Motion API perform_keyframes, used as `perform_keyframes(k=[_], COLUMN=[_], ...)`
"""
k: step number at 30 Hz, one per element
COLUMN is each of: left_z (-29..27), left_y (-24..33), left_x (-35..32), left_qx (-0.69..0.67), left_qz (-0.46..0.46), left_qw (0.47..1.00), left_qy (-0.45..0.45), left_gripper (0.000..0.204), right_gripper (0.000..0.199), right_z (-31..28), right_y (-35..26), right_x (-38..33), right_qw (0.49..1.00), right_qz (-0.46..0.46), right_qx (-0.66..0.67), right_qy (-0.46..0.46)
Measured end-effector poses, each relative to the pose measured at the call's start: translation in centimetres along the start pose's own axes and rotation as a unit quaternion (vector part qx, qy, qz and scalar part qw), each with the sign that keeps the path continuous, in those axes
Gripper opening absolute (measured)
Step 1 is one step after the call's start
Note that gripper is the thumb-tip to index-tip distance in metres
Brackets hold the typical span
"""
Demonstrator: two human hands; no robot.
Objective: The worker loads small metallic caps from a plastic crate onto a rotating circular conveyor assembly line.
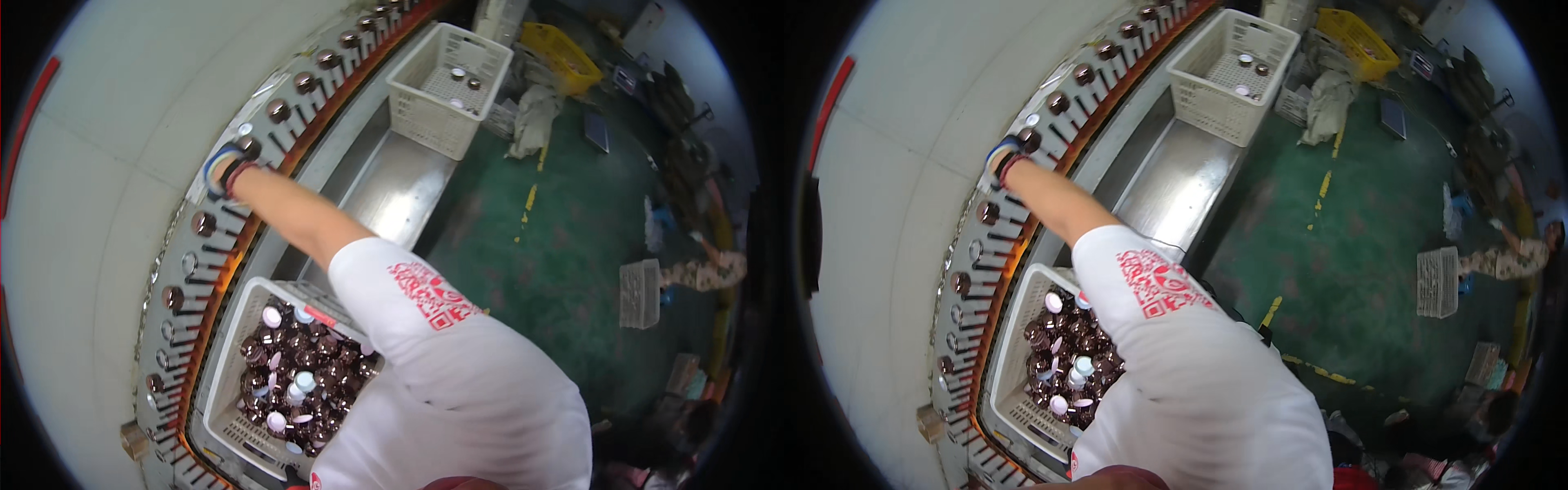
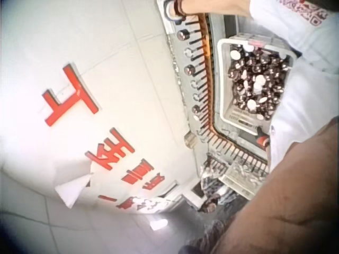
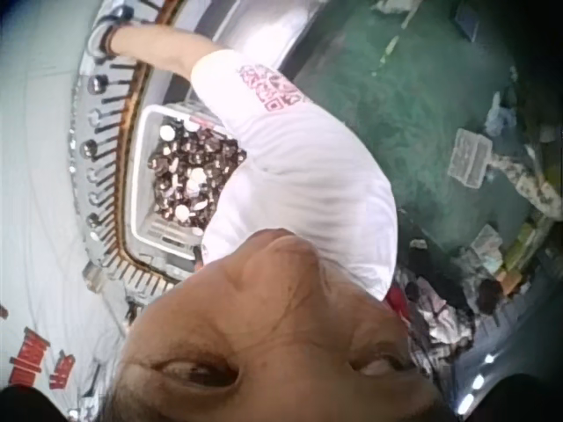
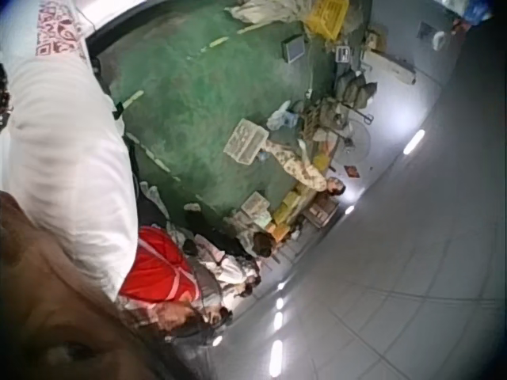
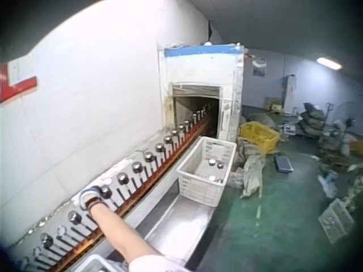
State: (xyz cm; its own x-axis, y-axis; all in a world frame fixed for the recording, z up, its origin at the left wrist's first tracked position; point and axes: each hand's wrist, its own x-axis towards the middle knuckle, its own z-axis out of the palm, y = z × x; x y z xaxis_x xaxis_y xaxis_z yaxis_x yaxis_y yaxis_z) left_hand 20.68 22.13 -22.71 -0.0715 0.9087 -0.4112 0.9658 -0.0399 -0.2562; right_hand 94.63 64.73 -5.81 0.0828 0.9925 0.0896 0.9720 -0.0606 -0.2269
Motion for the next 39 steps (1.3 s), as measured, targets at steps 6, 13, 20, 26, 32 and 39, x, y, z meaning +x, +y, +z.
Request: perform_keyframes(k=[6,13,20,26,32,39], left_z=[-5.2,-18.6,1.9,2.5,1.6,-0.1], left_y=[12.0,34.2,2.2,1.9,2.0,4.8], left_x=[10.1,24.3,8.0,-3.8,-5.0,-2.8], left_qx=[-0.084,-0.214,-0.249,-0.595,-0.581,-0.596], left_qz=[0.092,0.256,0.050,-0.212,-0.247,-0.188], left_qw=[0.989,0.925,0.963,0.759,0.759,0.765], left_qy=[0.075,0.181,0.093,0.159,0.159,0.158], left_gripper=[0.063,0.064,0.065,0.038,0.039,0.041], right_gripper=[0.030,0.016,0.041,0.065,0.080,0.055], right_z=[0.4,11.0,9.9,4.2,-2.1,1.3], right_y=[-3.1,-8.0,-16.8,-10.2,-5.3,-0.4], right_x=[0.0,-12.0,-30.9,-28.5,-8.9,-2.6], right_qw=[0.997,0.981,0.875,0.852,0.959,0.990], right_qz=[-0.048,-0.083,-0.322,-0.237,-0.214,-0.117], right_qx=[0.063,0.083,0.327,0.453,0.103,0.015], right_qy=[0.015,0.157,-0.153,-0.113,0.153,-0.075])
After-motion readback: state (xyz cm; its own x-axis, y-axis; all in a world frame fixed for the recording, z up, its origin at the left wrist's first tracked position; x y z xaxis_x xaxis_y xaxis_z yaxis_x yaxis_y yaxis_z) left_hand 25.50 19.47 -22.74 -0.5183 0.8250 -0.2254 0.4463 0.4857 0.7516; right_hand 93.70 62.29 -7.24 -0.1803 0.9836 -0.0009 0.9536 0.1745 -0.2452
